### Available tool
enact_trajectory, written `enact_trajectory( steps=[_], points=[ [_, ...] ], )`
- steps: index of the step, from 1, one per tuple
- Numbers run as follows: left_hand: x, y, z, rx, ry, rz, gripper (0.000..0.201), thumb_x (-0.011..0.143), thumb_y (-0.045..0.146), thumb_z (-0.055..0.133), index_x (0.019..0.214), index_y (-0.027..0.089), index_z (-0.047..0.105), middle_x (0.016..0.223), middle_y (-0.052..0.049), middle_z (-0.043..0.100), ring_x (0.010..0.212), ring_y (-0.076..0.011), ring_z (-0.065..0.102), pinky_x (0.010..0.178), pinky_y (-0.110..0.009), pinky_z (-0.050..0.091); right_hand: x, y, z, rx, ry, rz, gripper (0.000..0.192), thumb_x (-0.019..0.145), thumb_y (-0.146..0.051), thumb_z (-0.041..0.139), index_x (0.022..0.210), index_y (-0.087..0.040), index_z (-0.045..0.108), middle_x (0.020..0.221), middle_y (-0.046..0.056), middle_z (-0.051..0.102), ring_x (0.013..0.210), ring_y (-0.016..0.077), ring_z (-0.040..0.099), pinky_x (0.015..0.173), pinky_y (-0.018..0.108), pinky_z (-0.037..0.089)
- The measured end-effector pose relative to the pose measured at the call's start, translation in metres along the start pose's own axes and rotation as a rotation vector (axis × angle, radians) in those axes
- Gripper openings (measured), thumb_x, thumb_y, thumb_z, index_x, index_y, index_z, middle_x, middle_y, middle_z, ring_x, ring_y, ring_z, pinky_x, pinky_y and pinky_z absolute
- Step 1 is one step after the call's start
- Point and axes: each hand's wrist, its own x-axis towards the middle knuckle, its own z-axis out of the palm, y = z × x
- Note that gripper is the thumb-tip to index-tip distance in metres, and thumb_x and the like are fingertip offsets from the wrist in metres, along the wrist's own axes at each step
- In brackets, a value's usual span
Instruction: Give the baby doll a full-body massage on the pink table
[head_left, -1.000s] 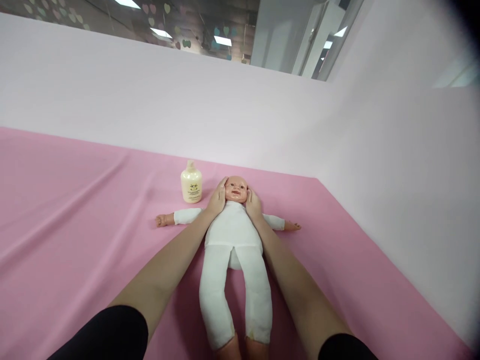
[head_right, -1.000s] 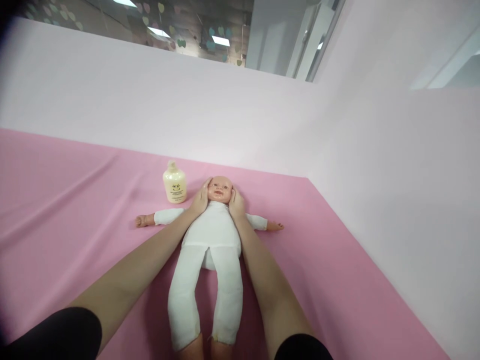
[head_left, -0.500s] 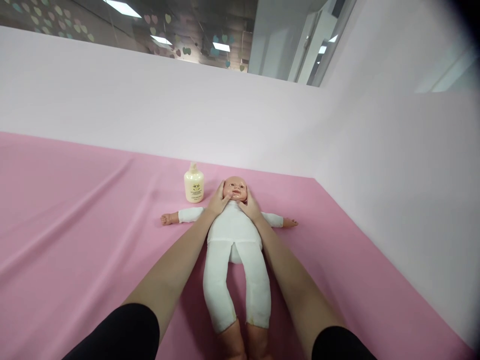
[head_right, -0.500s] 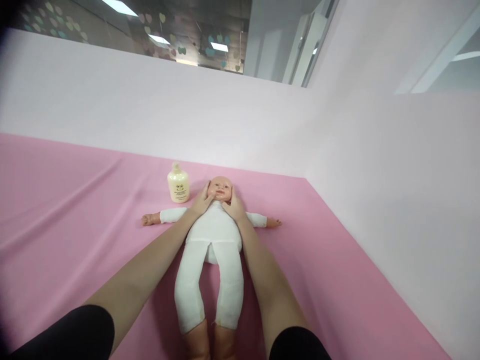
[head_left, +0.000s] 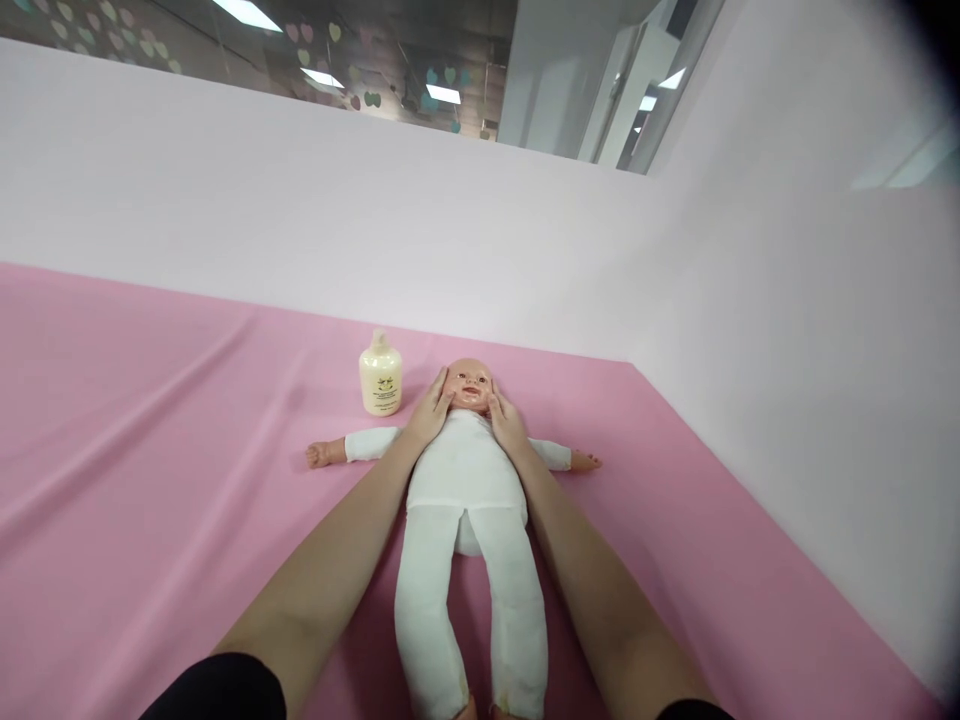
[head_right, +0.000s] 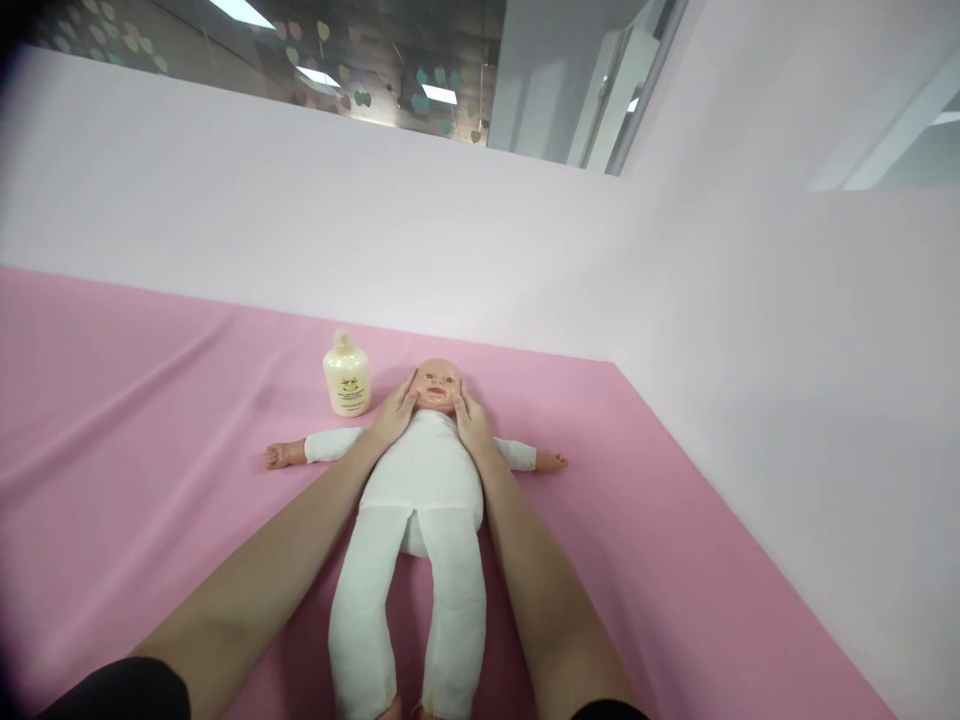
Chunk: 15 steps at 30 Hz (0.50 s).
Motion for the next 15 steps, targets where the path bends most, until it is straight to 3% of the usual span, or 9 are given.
enact_trajectory(
  steps=[2, 4, 8, 10, 15],
  points=[
    [-0.0001, 0.0018, -0.0004, -0.018, 0.022, 0.001, 0.056, 0.094, 0.042, 0.022, 0.141, 0.012, 0.032, 0.147, -0.009, 0.031, 0.136, -0.019, 0.027, 0.114, -0.036, 0.018, 0.0003, 0.0013, 0.0, 0.005, 0.025, 0.007, 0.061, 0.091, -0.054, 0.022, 0.136, -0.019, 0.041, 0.125, 0.007, 0.058, 0.122, 0.0201, 0.049, 0.103, 0.037, 0.036],
    [-0.0001, 0.002, 0.0, -0.031, 0.016, -0.009, 0.058, 0.093, 0.044, 0.024, 0.141, 0.011, 0.031, 0.147, -0.01, 0.031, 0.136, -0.0197, 0.028, 0.114, -0.036, 0.019, 0.0, 0.0008, -0.0002, 0.005, 0.018, 0.019, 0.06, 0.09, -0.055, 0.025, 0.137, -0.02, 0.04, 0.125, 0.006, 0.058, 0.121, 0.0199, 0.049, 0.103, 0.037, 0.036],
    [-0.0004, -0.0016, 0.0023, -0.042, -0.037, -0.046, 0.088, 0.076, 0.047, 0.061, 0.145, 0.015, 0.017, 0.148, -0.012, 0.027, 0.135, -0.0256, 0.028, 0.111, -0.04, 0.025, -0.0018, -0.005, -0.0013, -0.03, -0.058, 0.089, 0.08, 0.078, -0.054, 0.054, 0.143, -0.016, 0.025, 0.121, 0.009, 0.06, 0.107, 0.0236, 0.059, 0.096, 0.038, 0.043],
    [-0.0001, -0.0039, 0.0033, -0.057, -0.038, -0.065, 0.096, 0.07, 0.045, 0.068, 0.146, 0.019, 0.015, 0.149, -0.011, 0.026, 0.136, -0.0267, 0.028, 0.111, -0.041, 0.025, -0.0024, -0.0077, -0.002, -0.032, -0.067, 0.111, 0.086, 0.075, -0.051, 0.059, 0.144, -0.015, 0.023, 0.117, 0.009, 0.063, 0.102, 0.0238, 0.061, 0.094, 0.038, 0.044],
    [0.002, -0.0061, 0.0026, -0.038, -0.036, -0.018, 0.075, 0.082, 0.041, 0.052, 0.144, 0.017, 0.019, 0.15, -0.011, 0.022, 0.138, -0.0235, 0.023, 0.113, -0.041, 0.018, -0.0012, -0.0052, -0.0024, 0.032, -0.014, 0.035, 0.062, 0.087, -0.052, 0.038, 0.141, -0.021, 0.032, 0.123, 0.005, 0.06, 0.116, 0.021, 0.053, 0.1, 0.036, 0.04]
  ],
)
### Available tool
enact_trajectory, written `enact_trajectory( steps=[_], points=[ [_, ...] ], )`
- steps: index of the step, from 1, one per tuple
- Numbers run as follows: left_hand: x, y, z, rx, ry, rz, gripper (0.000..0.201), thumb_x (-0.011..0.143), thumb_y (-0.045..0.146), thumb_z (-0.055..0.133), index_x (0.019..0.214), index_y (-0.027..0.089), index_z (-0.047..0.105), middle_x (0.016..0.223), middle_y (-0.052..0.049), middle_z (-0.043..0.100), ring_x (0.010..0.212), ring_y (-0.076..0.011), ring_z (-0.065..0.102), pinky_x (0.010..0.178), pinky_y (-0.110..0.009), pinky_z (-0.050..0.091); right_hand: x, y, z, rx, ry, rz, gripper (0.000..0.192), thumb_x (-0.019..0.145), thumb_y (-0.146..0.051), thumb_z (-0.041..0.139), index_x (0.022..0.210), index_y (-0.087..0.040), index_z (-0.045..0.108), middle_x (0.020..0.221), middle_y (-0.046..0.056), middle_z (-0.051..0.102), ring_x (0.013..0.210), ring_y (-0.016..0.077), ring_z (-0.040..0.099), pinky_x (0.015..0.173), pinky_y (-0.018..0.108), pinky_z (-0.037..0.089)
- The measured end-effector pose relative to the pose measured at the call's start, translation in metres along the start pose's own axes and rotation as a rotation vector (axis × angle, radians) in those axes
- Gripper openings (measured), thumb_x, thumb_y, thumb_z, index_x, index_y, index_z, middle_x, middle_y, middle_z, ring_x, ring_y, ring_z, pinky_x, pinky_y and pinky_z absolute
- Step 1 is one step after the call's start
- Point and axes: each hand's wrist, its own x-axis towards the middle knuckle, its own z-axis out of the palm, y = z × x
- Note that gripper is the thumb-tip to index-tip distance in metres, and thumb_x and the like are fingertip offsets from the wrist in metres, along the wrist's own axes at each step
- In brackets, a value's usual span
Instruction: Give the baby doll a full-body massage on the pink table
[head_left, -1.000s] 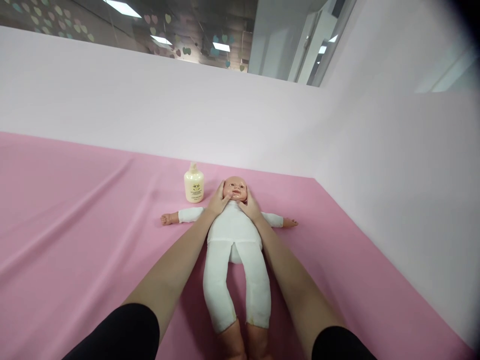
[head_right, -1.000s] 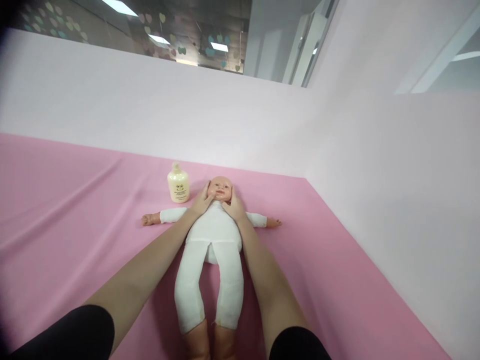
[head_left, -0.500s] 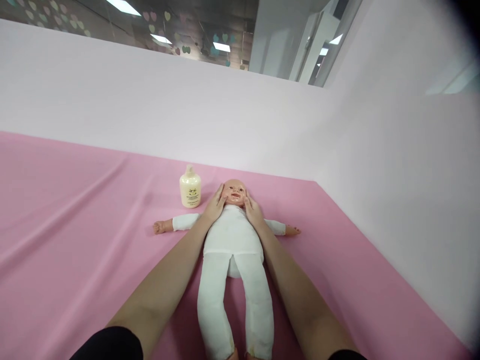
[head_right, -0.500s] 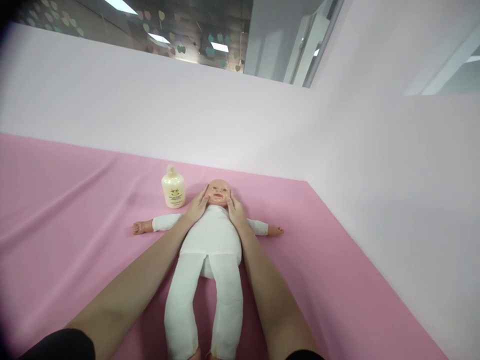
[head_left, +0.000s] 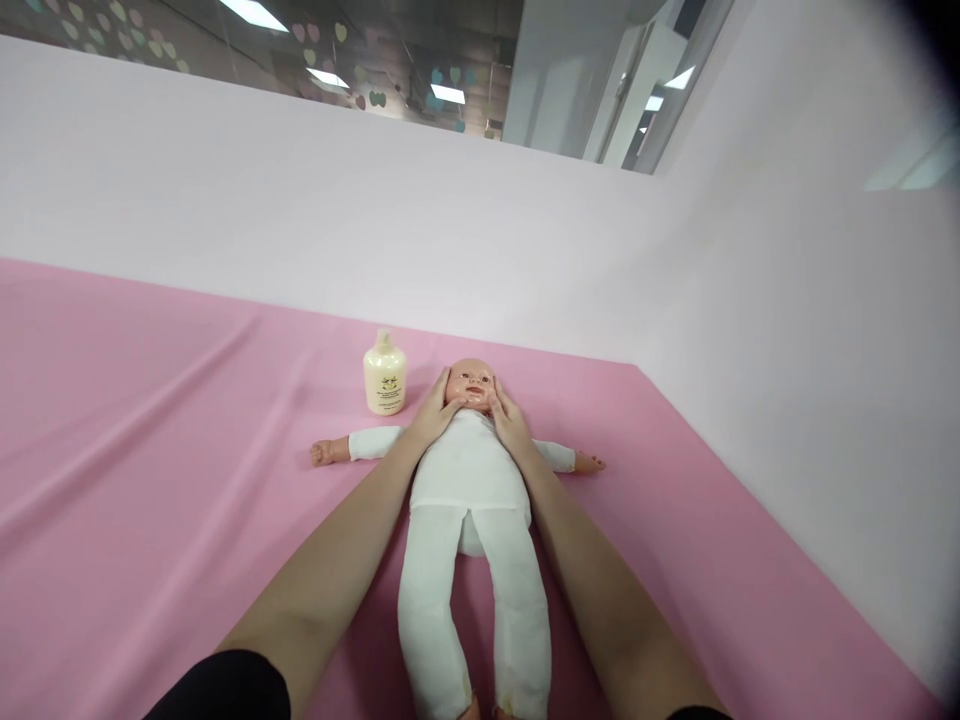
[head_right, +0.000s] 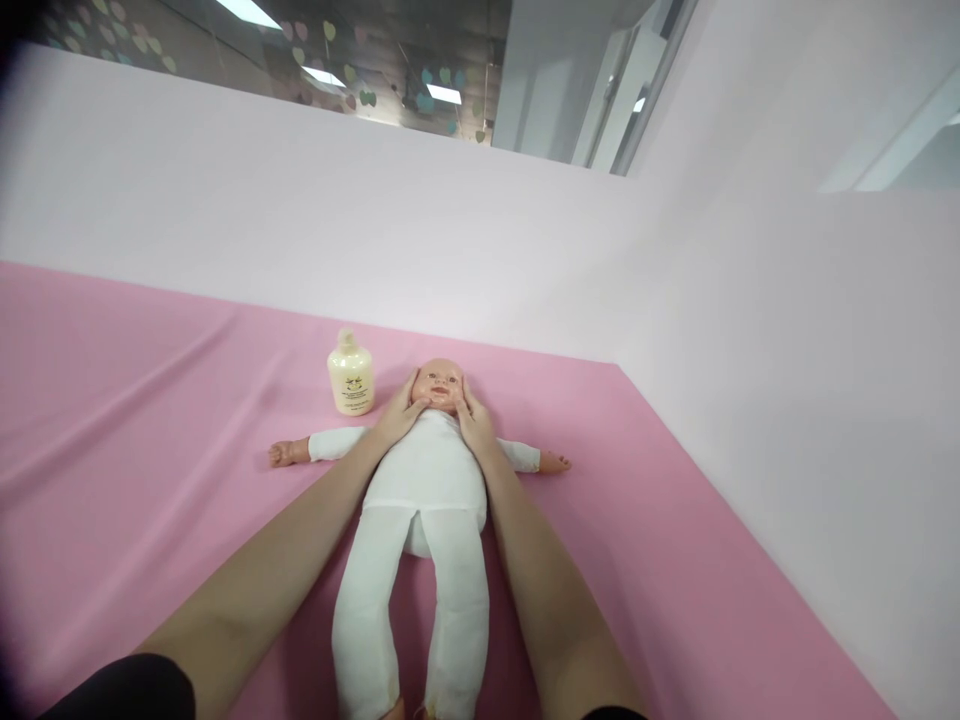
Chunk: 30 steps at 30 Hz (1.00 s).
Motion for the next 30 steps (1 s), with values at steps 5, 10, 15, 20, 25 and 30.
enact_trajectory(
  steps=[5, 10, 15, 20, 25, 30],
  points=[
    [-0.0011, 0.004, -0.0014, 0.03, -0.02, 0.025, 0.067, 0.088, 0.046, 0.039, 0.144, 0.014, 0.02, 0.151, -0.011, 0.02, 0.139, -0.0209, 0.02, 0.115, -0.038, 0.015, 0.0012, 0.0033, 0.0007, 0.004, 0.025, -0.005, 0.058, 0.09, -0.053, 0.032, 0.139, -0.024, 0.036, 0.128, 0.003, 0.056, 0.121, 0.0196, 0.05, 0.102, 0.038, 0.039],
    [-0.0009, 0.0015, 0.0007, 0.009, -0.007, 0.014, 0.066, 0.091, 0.05, 0.028, 0.144, 0.011, 0.02, 0.151, -0.011, 0.019, 0.139, -0.018, 0.018, 0.115, -0.035, 0.012, 0.0005, -0.0001, 0.0008, 0.014, 0.011, -0.005, 0.069, 0.08, -0.051, 0.053, 0.139, -0.022, 0.034, 0.123, 0.003, 0.06, 0.12, 0.0219, 0.051, 0.103, 0.04, 0.038],
    [0.0025, -0.0027, 0.0022, -0.052, 0.064, -0.008, 0.063, 0.093, 0.048, 0.018, 0.142, 0.009, 0.026, 0.149, -0.012, 0.024, 0.139, -0.0172, 0.019, 0.115, -0.034, 0.014, 0.0004, -0.0004, 0.0001, 0.089, 0.009, -0.023, 0.056, 0.089, -0.052, 0.032, 0.138, -0.024, 0.038, 0.131, 0.001, 0.054, 0.123, 0.0193, 0.048, 0.102, 0.037, 0.04],
    [-0.0001, 0.003, 0.0019, -0.03, 0.025, -0.049, 0.089, 0.075, 0.052, 0.06, 0.144, 0.013, 0.019, 0.149, -0.014, 0.024, 0.136, -0.026, 0.026, 0.113, -0.04, 0.022, -0.0004, -0.0019, 0.0003, 0.056, -0.004, -0.003, 0.066, 0.083, -0.054, 0.046, 0.14, -0.023, 0.033, 0.131, 0.002, 0.053, 0.126, 0.0202, 0.045, 0.105, 0.037, 0.037],
    [0.0007, 0.0017, 0.0026, -0.033, 0.013, -0.048, 0.084, 0.078, 0.047, 0.058, 0.144, 0.016, 0.018, 0.15, -0.012, 0.021, 0.138, -0.0243, 0.022, 0.114, -0.04, 0.019, -0.0005, -0.0034, 0.0006, 0.047, -0.006, 0.01, 0.068, 0.082, -0.05, 0.049, 0.141, -0.021, 0.031, 0.132, 0.003, 0.053, 0.127, 0.0202, 0.044, 0.108, 0.038, 0.032],
    [0.0041, -0.0043, 0.0024, -0.047, 0.029, -0.041, 0.061, 0.09, 0.046, 0.033, 0.143, 0.015, 0.024, 0.151, -0.009, 0.021, 0.139, -0.019, 0.017, 0.115, -0.036, 0.012, 0.001, -0.0014, 0.0011, 0.102, 0.017, -0.048, 0.056, 0.09, -0.047, 0.034, 0.139, -0.019, 0.036, 0.14, 0.002, 0.043, 0.131, 0.0163, 0.038, 0.111, 0.034, 0.028]
  ],
)
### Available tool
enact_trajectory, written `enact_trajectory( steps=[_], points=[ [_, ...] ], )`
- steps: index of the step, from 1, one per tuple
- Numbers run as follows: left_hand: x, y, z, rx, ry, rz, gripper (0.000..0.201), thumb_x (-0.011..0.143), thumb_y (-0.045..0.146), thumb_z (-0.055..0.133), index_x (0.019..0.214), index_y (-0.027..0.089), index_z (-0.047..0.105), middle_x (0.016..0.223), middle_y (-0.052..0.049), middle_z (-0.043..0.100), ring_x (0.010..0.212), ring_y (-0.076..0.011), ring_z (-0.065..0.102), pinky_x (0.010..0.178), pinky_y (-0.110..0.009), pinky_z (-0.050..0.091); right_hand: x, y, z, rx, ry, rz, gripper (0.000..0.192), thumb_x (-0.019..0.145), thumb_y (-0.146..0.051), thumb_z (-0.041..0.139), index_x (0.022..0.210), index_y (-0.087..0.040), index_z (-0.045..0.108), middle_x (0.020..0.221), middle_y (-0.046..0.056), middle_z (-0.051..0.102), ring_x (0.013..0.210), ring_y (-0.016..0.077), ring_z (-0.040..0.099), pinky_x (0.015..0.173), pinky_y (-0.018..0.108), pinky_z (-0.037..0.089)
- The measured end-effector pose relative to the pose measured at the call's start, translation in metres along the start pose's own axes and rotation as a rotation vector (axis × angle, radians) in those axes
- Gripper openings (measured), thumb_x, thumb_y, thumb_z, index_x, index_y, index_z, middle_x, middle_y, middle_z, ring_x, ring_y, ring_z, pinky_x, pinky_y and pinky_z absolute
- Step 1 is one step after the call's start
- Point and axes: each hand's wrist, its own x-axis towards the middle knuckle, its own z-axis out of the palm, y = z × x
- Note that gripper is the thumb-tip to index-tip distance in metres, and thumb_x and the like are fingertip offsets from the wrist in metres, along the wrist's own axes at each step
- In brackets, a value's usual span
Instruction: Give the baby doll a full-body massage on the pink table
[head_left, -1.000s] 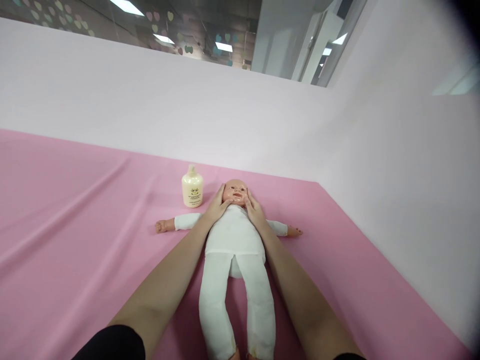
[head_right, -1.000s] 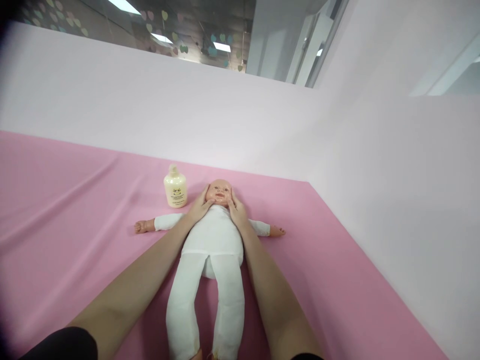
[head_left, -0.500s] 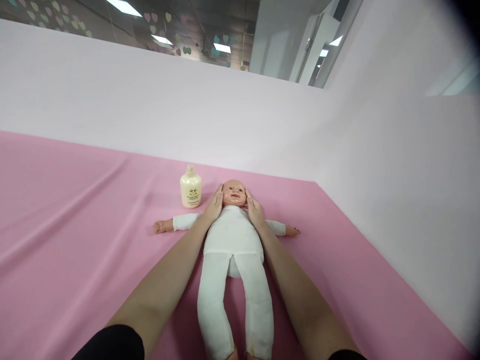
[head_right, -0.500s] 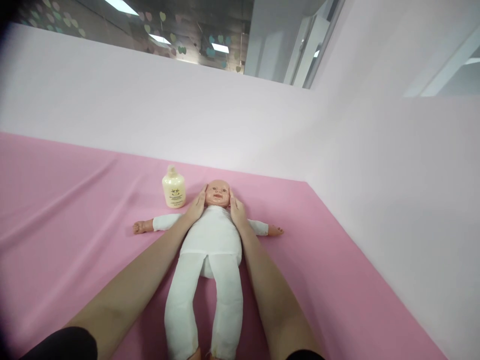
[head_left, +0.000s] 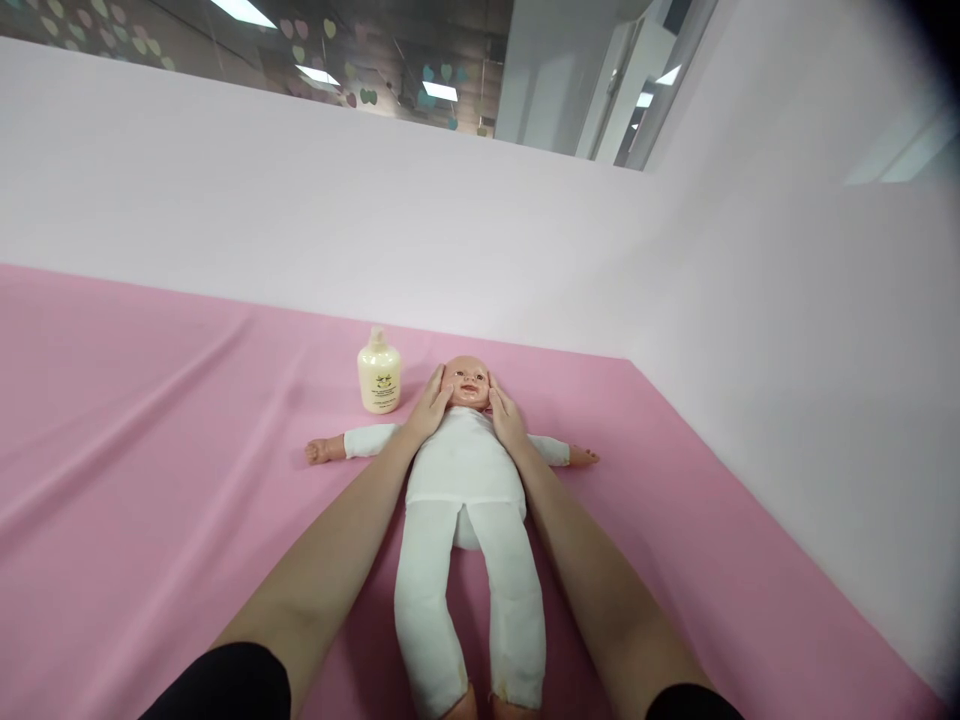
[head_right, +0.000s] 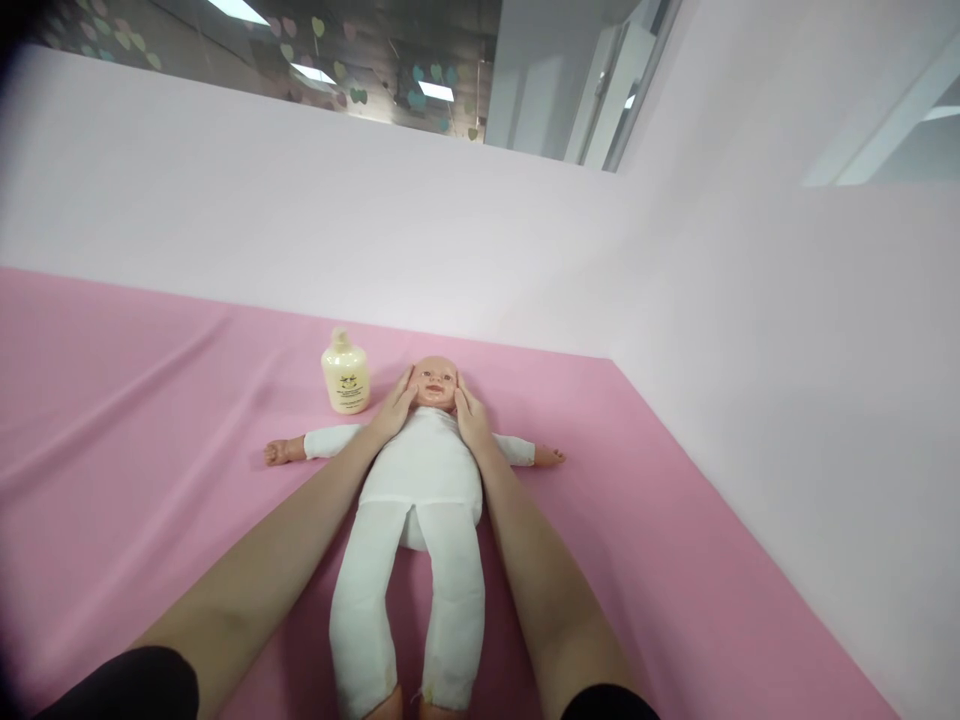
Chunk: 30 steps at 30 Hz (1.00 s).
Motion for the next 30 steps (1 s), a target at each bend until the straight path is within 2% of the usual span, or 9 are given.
enact_trajectory(
  steps=[2, 4, 7, 15, 18, 22, 25, 28, 30],
  points=[
    [-0.0002, -0.0001, -0.0002, -0.004, 0.006, 0.004, 0.061, 0.091, 0.047, 0.031, 0.142, 0.014, 0.025, 0.151, -0.009, 0.022, 0.139, -0.0188, 0.018, 0.115, -0.036, 0.013, -0.0002, 0.0, 0.0003, -0.013, -0.015, 0.014, 0.063, 0.086, -0.049, 0.043, 0.14, -0.019, 0.033, 0.136, 0.003, 0.048, 0.128, 0.0185, 0.043, 0.108, 0.035, 0.032],
    [-0.0015, 0.0017, -0.0005, 0.008, -0.005, 0.004, 0.07, 0.086, 0.05, 0.043, 0.143, 0.015, 0.023, 0.151, -0.01, 0.021, 0.139, -0.021, 0.02, 0.115, -0.037, 0.015, -0.0007, -0.0007, 0.0004, -0.038, -0.024, 0.034, 0.07, 0.081, -0.049, 0.052, 0.141, -0.02, 0.03, 0.13, 0.003, 0.054, 0.123, 0.0208, 0.048, 0.106, 0.036, 0.036],
    [-0.0037, 0.0059, -0.0011, 0.032, -0.025, -0.003, 0.088, 0.076, 0.05, 0.059, 0.145, 0.015, 0.017, 0.151, -0.011, 0.021, 0.138, -0.0236, 0.022, 0.114, -0.037, 0.018, -0.001, -0.0014, 0.0002, -0.057, -0.023, 0.042, 0.071, 0.081, -0.05, 0.053, 0.141, -0.021, 0.03, 0.127, 0.003, 0.057, 0.122, 0.0212, 0.049, 0.105, 0.037, 0.037],
    [-0.0016, 0.0025, 0.001, -0.011, -0.002, 0.0, 0.063, 0.092, 0.046, 0.028, 0.143, 0.009, 0.021, 0.151, -0.011, 0.019, 0.139, -0.0165, 0.017, 0.115, -0.032, 0.012, 0.0011, 0.0031, -0.0004, 0.0, -0.002, 0.015, 0.055, 0.092, -0.05, 0.027, 0.138, -0.023, 0.037, 0.138, 0.001, 0.045, 0.128, 0.0145, 0.042, 0.109, 0.032, 0.031],
    [-0.0005, 0.0018, 0.0009, -0.021, 0.027, 0.032, 0.059, 0.094, 0.043, 0.023, 0.142, 0.009, 0.026, 0.15, -0.011, 0.024, 0.138, -0.0157, 0.021, 0.115, -0.032, 0.014, 0.0009, 0.0022, -0.0004, 0.012, -0.018, 0.007, 0.058, 0.089, -0.051, 0.037, 0.139, -0.021, 0.036, 0.142, 0.001, 0.04, 0.133, 0.0154, 0.036, 0.111, 0.032, 0.026],
    [-0.0011, 0.0069, -0.0025, -0.038, 0.037, 0.031, 0.053, 0.095, 0.04, 0.023, 0.14, 0.014, 0.033, 0.148, -0.007, 0.03, 0.137, -0.0163, 0.026, 0.115, -0.033, 0.015, 0.0004, 0.0008, 0.0004, 0.008, -0.05, 0.074, 0.076, 0.079, -0.048, 0.057, 0.143, -0.021, 0.027, 0.136, 0.003, 0.048, 0.124, 0.0198, 0.047, 0.106, 0.035, 0.036],
    [-0.002, 0.009, -0.0042, -0.067, 0.008, -0.002, 0.056, 0.091, 0.042, 0.038, 0.141, 0.018, 0.033, 0.149, -0.006, 0.028, 0.137, -0.0199, 0.024, 0.114, -0.035, 0.015, 0.0, 0.0021, 0.0014, 0.044, -0.074, 0.108, 0.09, 0.071, -0.042, 0.067, 0.145, -0.02, 0.021, 0.13, 0.005, 0.054, 0.114, 0.0199, 0.055, 0.101, 0.034, 0.043],
    [-0.0021, 0.0064, -0.0034, -0.083, -0.027, -0.007, 0.088, 0.072, 0.042, 0.067, 0.144, 0.017, 0.023, 0.149, -0.01, 0.026, 0.136, -0.0261, 0.025, 0.113, -0.037, 0.02, -0.0001, 0.0041, 0.002, 0.083, -0.105, 0.13, 0.098, 0.067, -0.038, 0.072, 0.146, -0.02, 0.016, 0.123, 0.006, 0.058, 0.106, 0.0196, 0.059, 0.096, 0.033, 0.047],
    [-0.0017, 0.0032, -0.0021, -0.1, -0.038, -0.003, 0.104, 0.062, 0.039, 0.076, 0.145, 0.015, 0.018, 0.148, -0.013, 0.027, 0.135, -0.0283, 0.027, 0.111, -0.038, 0.022, 0.0001, 0.005, 0.002, 0.097, -0.104, 0.137, 0.097, 0.068, -0.036, 0.072, 0.146, -0.02, 0.016, 0.12, 0.005, 0.06, 0.103, 0.0196, 0.06, 0.094, 0.034, 0.048]
  ],
)
